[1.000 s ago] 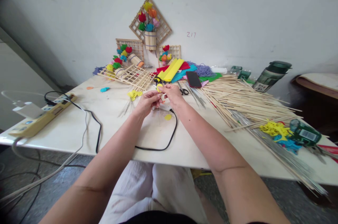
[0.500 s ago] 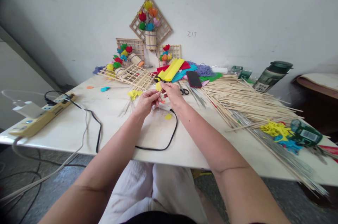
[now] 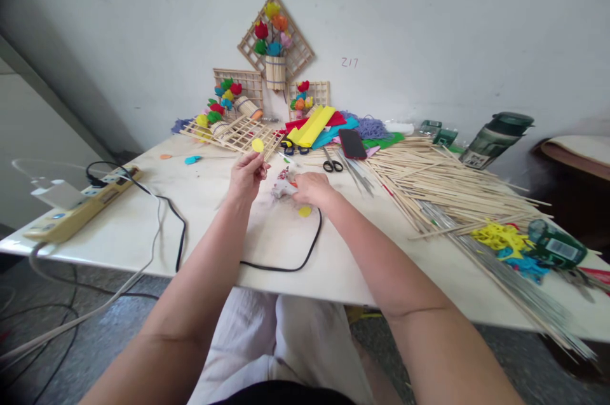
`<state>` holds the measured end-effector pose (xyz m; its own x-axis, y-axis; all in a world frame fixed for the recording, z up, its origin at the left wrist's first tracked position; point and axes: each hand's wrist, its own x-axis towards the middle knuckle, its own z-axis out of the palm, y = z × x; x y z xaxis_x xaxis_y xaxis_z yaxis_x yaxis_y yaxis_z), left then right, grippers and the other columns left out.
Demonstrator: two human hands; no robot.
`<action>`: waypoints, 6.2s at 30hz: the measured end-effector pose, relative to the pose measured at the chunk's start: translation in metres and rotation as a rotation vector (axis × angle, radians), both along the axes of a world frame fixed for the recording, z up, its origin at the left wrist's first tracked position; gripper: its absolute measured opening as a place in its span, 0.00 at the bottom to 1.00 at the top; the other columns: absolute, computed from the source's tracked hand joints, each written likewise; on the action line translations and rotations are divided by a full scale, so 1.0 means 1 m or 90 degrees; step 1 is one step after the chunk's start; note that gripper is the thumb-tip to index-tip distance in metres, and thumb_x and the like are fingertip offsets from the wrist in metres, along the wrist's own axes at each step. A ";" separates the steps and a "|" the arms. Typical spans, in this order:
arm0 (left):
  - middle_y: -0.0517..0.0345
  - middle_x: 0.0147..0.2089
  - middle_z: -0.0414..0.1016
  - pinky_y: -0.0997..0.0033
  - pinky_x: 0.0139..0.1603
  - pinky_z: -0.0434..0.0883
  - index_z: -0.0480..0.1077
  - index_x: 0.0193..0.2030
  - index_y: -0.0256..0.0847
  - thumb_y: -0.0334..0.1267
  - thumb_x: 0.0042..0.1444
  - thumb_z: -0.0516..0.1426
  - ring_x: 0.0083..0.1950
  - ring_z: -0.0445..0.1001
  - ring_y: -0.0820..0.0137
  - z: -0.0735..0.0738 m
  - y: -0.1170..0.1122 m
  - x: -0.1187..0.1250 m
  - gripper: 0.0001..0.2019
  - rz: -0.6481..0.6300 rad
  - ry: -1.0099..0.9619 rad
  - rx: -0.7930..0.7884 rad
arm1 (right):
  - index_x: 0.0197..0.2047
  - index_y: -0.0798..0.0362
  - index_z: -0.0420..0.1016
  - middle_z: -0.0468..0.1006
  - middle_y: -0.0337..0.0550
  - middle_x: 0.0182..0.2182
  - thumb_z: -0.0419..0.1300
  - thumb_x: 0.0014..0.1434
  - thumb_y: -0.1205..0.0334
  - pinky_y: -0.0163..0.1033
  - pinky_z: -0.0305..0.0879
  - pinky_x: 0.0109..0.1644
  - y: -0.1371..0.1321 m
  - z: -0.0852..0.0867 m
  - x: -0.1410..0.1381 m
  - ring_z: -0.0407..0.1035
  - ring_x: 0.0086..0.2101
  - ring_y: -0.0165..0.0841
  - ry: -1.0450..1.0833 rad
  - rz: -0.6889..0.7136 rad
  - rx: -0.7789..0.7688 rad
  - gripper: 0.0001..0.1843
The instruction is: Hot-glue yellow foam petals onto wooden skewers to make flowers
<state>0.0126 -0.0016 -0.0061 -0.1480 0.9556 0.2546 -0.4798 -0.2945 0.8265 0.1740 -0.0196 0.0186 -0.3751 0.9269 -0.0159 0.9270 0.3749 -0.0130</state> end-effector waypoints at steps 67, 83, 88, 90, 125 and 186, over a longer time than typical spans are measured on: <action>0.61 0.20 0.71 0.78 0.20 0.55 0.70 0.33 0.36 0.43 0.36 0.67 0.18 0.62 0.81 -0.024 0.008 0.009 0.18 -0.105 0.121 -0.089 | 0.28 0.53 0.63 0.60 0.32 0.13 0.57 0.48 0.32 0.29 0.43 0.13 -0.012 -0.029 0.025 0.54 0.13 0.23 1.001 -0.015 -0.257 0.29; 0.61 0.21 0.71 0.78 0.21 0.55 0.71 0.31 0.36 0.45 0.37 0.66 0.19 0.61 0.81 -0.024 0.008 0.010 0.17 -0.112 0.153 -0.090 | 0.27 0.52 0.62 0.60 0.33 0.13 0.56 0.48 0.32 0.30 0.42 0.13 -0.011 -0.028 0.024 0.54 0.13 0.24 0.991 -0.042 -0.229 0.29; 0.60 0.21 0.71 0.78 0.20 0.55 0.70 0.31 0.36 0.45 0.37 0.66 0.18 0.61 0.81 -0.025 0.007 0.011 0.17 -0.119 0.155 -0.085 | 0.27 0.53 0.62 0.60 0.32 0.13 0.56 0.47 0.32 0.30 0.42 0.13 -0.012 -0.027 0.024 0.54 0.13 0.23 0.995 -0.045 -0.222 0.29; 0.60 0.21 0.72 0.79 0.20 0.55 0.70 0.30 0.35 0.44 0.37 0.66 0.18 0.61 0.81 -0.024 0.007 0.010 0.17 -0.120 0.154 -0.084 | 0.27 0.53 0.62 0.60 0.32 0.13 0.57 0.47 0.32 0.30 0.42 0.13 -0.012 -0.027 0.024 0.54 0.13 0.23 0.996 -0.046 -0.224 0.29; 0.61 0.20 0.71 0.78 0.20 0.56 0.71 0.31 0.35 0.42 0.38 0.66 0.18 0.62 0.81 -0.022 0.006 0.010 0.16 -0.101 0.125 -0.087 | 0.30 0.54 0.67 0.61 0.31 0.13 0.56 0.49 0.33 0.31 0.46 0.17 -0.009 -0.035 0.024 0.55 0.14 0.23 0.957 -0.006 -0.198 0.29; 0.63 0.17 0.70 0.82 0.14 0.56 0.67 0.29 0.36 0.34 0.38 0.64 0.14 0.61 0.81 0.009 -0.001 -0.002 0.12 -0.022 -0.021 -0.031 | 0.39 0.49 0.78 0.79 0.45 0.39 0.47 0.62 0.52 0.38 0.62 0.41 0.001 -0.030 0.020 0.71 0.41 0.37 0.172 -0.110 0.170 0.19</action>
<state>0.0106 -0.0022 0.0028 -0.1220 0.9715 0.2034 -0.5159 -0.2371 0.8232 0.1940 -0.0187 -0.0112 -0.1707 0.9348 0.3114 0.9532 0.2367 -0.1879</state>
